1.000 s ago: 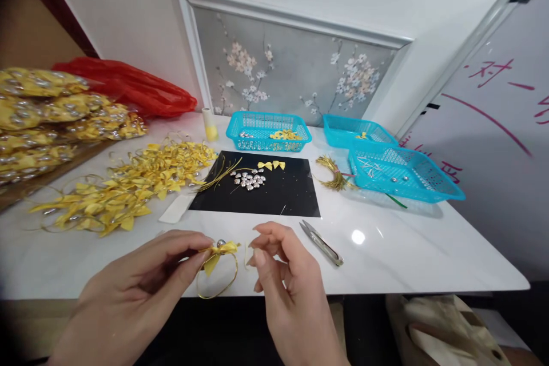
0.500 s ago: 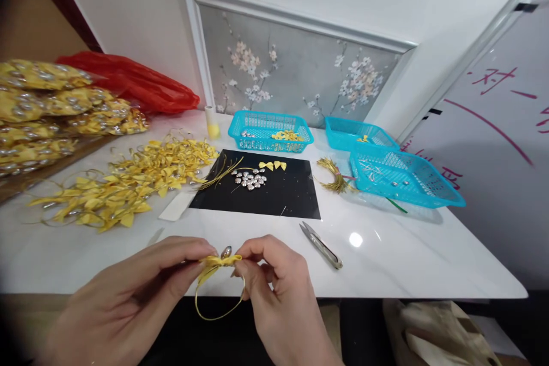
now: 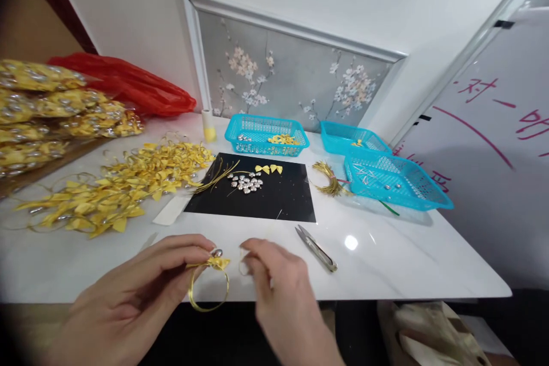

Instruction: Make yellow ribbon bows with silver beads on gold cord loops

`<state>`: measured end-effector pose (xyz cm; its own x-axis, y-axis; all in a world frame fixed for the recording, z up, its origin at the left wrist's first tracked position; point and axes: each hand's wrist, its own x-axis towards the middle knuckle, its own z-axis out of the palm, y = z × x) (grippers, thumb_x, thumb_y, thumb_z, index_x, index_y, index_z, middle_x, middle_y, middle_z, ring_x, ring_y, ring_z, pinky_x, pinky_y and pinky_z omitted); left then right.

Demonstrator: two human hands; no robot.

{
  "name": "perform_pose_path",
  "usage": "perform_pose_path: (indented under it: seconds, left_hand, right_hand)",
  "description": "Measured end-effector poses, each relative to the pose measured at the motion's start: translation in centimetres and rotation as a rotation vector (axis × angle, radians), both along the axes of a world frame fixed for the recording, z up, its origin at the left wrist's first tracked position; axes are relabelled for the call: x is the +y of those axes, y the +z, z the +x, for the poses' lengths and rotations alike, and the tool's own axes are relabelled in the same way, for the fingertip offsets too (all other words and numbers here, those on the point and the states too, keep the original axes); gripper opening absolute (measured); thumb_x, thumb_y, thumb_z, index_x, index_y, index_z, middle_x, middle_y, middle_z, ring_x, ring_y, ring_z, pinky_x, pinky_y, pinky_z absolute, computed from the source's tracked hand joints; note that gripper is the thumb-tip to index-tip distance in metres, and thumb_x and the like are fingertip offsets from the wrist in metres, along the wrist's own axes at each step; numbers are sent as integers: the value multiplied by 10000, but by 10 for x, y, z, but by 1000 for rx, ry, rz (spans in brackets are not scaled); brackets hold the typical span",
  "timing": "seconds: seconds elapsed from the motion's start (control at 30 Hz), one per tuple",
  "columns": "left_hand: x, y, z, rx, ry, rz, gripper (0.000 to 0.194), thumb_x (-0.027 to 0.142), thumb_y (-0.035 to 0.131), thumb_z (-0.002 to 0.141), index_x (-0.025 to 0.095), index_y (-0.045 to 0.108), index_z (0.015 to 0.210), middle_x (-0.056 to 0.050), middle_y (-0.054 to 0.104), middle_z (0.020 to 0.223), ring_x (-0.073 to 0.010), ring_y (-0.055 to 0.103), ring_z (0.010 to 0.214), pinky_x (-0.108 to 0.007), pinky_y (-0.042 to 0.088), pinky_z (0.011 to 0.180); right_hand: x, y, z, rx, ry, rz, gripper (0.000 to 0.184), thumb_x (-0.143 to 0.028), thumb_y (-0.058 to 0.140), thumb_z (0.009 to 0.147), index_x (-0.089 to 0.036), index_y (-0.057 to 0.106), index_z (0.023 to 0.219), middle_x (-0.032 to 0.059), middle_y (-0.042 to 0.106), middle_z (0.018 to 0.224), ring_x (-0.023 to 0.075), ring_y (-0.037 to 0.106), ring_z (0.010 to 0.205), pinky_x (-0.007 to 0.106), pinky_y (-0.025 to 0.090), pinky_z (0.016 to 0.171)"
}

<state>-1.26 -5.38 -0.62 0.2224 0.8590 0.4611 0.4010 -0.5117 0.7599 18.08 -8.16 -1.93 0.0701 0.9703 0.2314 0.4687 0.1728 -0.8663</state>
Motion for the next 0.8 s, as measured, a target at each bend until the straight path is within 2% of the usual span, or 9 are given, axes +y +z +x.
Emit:
perform_pose_path:
  seconds: [0.07, 0.13, 0.27, 0.37, 0.47, 0.6, 0.7, 0.8]
  left_hand:
    - [3, -1, -5, 33, 23, 33, 255, 177, 611, 871, 364, 737, 991, 43, 757, 1065, -152, 714, 975, -187, 544, 898]
    - [4, 0, -9, 32, 17, 24, 264, 177, 608, 866, 365, 742, 992, 43, 755, 1075, -141, 710, 989, -155, 539, 881]
    - [3, 9, -9, -7, -58, -57, 234, 188, 617, 854, 360, 763, 915, 44, 764, 1023, -128, 727, 934, -107, 551, 793]
    - [4, 15, -6, -15, -83, -107, 195, 202, 633, 851, 342, 769, 857, 34, 769, 988, -133, 733, 884, -107, 556, 747]
    - [4, 18, -4, -18, -126, -164, 178, 207, 639, 854, 324, 766, 814, 29, 766, 943, -128, 728, 816, -108, 553, 681]
    - [4, 19, -6, -44, -127, -157, 210, 180, 613, 862, 325, 764, 848, 36, 760, 964, -118, 723, 851, -114, 543, 760]
    - [5, 19, -8, -46, -187, -171, 240, 182, 566, 892, 325, 758, 885, 31, 752, 993, -128, 716, 888, -126, 544, 747]
    - [7, 21, -6, -61, -237, -247, 239, 181, 561, 897, 280, 750, 792, 20, 743, 908, -122, 704, 804, -126, 535, 671]
  right_hand:
    - [4, -6, 23, -166, -172, -1, 257, -264, 451, 959, -197, 676, 1064, 56, 737, 893, 181, 688, 697, 278, 524, 630]
    - [7, -11, 44, -379, -286, -26, 274, -295, 421, 975, -191, 664, 1049, 69, 732, 887, 202, 693, 711, 302, 523, 642]
    - [9, -20, 65, -593, -357, -73, 201, -253, 528, 896, -188, 677, 1013, 123, 704, 965, 314, 661, 873, 384, 461, 706]
    - [8, -28, 69, -651, -370, -125, 184, -189, 520, 867, -180, 681, 956, 133, 682, 919, 318, 643, 823, 381, 420, 672]
    - [7, -35, 73, -650, -336, -137, 178, -162, 490, 860, -185, 660, 910, 104, 668, 867, 282, 632, 774, 361, 415, 659]
    - [7, -32, 77, -597, -239, -97, 200, -162, 442, 876, -192, 639, 868, 78, 646, 829, 242, 630, 752, 346, 454, 680]
    - [2, -17, 70, -508, -145, -28, 216, -235, 399, 953, -192, 610, 935, 76, 614, 886, 194, 624, 723, 302, 496, 646]
    - [-6, 4, 53, -330, 21, 88, 197, -254, 388, 1006, -209, 578, 983, 44, 588, 879, 140, 592, 659, 236, 486, 573]
